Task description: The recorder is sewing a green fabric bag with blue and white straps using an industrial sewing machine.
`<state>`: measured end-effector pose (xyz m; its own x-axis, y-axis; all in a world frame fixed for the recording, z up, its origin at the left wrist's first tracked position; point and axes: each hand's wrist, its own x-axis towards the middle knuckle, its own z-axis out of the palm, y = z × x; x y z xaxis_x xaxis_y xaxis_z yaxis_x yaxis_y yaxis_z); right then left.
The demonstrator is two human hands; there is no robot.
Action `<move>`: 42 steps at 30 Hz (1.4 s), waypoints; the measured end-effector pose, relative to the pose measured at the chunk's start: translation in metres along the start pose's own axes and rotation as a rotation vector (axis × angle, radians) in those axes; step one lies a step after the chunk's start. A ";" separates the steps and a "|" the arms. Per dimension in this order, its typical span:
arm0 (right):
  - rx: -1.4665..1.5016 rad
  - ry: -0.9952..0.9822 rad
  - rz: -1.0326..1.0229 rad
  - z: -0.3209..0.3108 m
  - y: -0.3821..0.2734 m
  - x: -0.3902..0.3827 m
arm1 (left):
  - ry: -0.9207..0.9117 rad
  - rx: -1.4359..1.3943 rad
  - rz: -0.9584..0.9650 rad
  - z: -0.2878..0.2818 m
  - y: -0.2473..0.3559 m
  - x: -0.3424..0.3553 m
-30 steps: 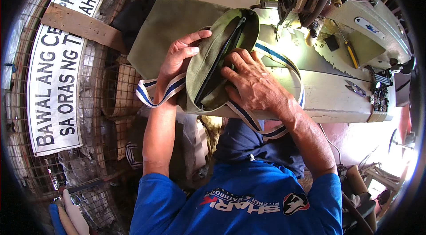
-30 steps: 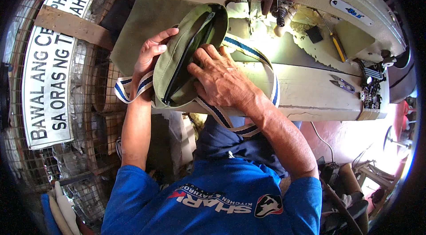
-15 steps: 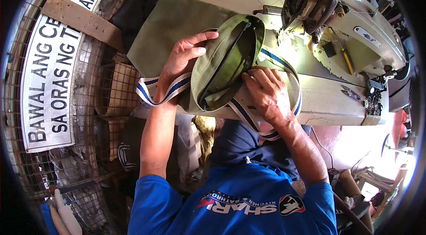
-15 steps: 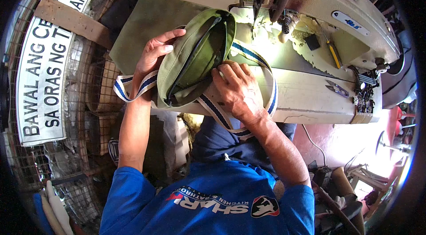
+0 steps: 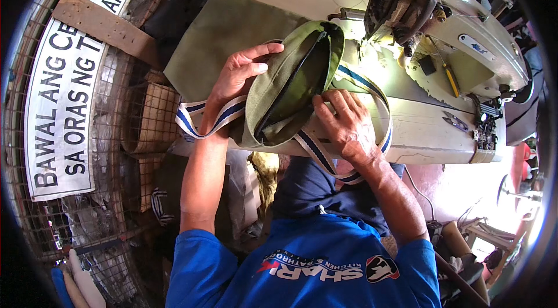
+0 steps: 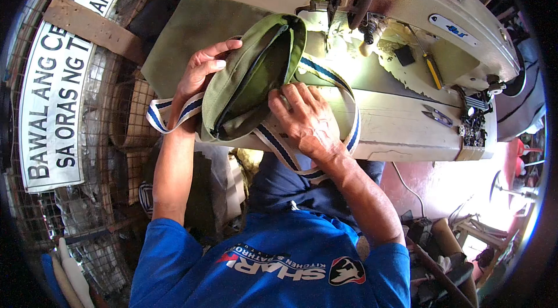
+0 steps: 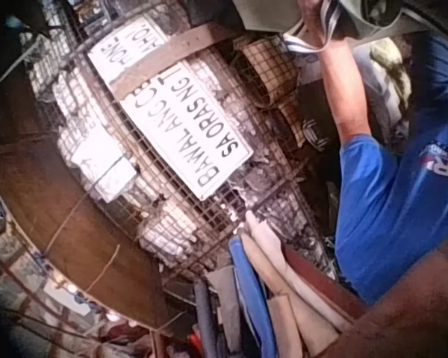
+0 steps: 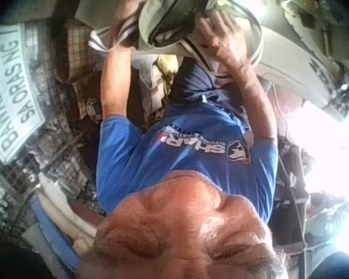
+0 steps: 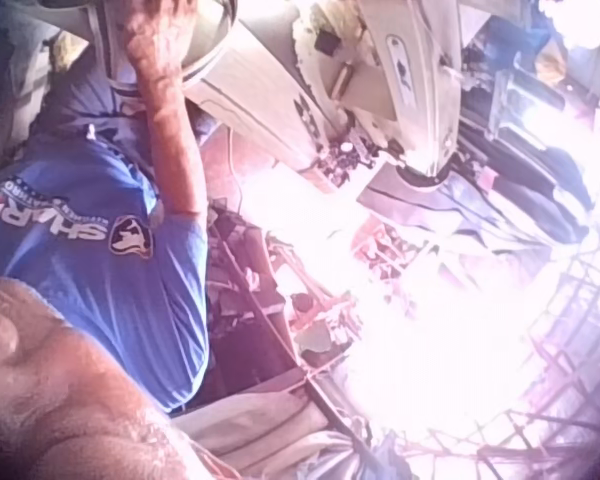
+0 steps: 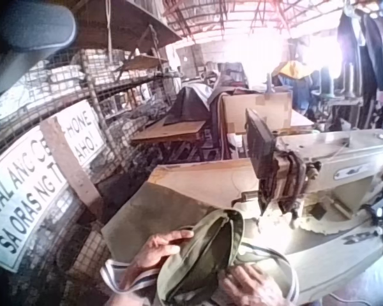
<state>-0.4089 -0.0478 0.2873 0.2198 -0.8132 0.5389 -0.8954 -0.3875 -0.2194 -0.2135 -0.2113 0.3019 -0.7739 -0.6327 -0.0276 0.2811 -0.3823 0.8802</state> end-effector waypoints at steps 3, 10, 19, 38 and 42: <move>0.013 0.041 -0.055 0.000 -0.002 0.006 | 0.013 -0.004 -0.004 0.001 0.001 -0.002; 0.079 -0.024 -0.036 0.012 0.005 0.006 | 0.017 -0.025 -0.011 0.004 0.001 -0.001; 0.087 -0.151 0.045 0.002 0.000 0.015 | -0.014 -0.005 -0.030 0.000 0.001 -0.003; 0.184 -0.163 0.232 0.003 0.010 0.000 | 0.179 1.408 0.534 0.066 -0.059 0.000; 0.157 -0.098 0.208 0.010 0.021 -0.002 | 0.604 1.835 0.636 0.088 -0.097 -0.016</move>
<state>-0.4247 -0.0585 0.2735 0.0812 -0.9173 0.3898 -0.8560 -0.2645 -0.4441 -0.2782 -0.1045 0.2588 -0.4591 -0.6219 0.6344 -0.7073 0.6880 0.1626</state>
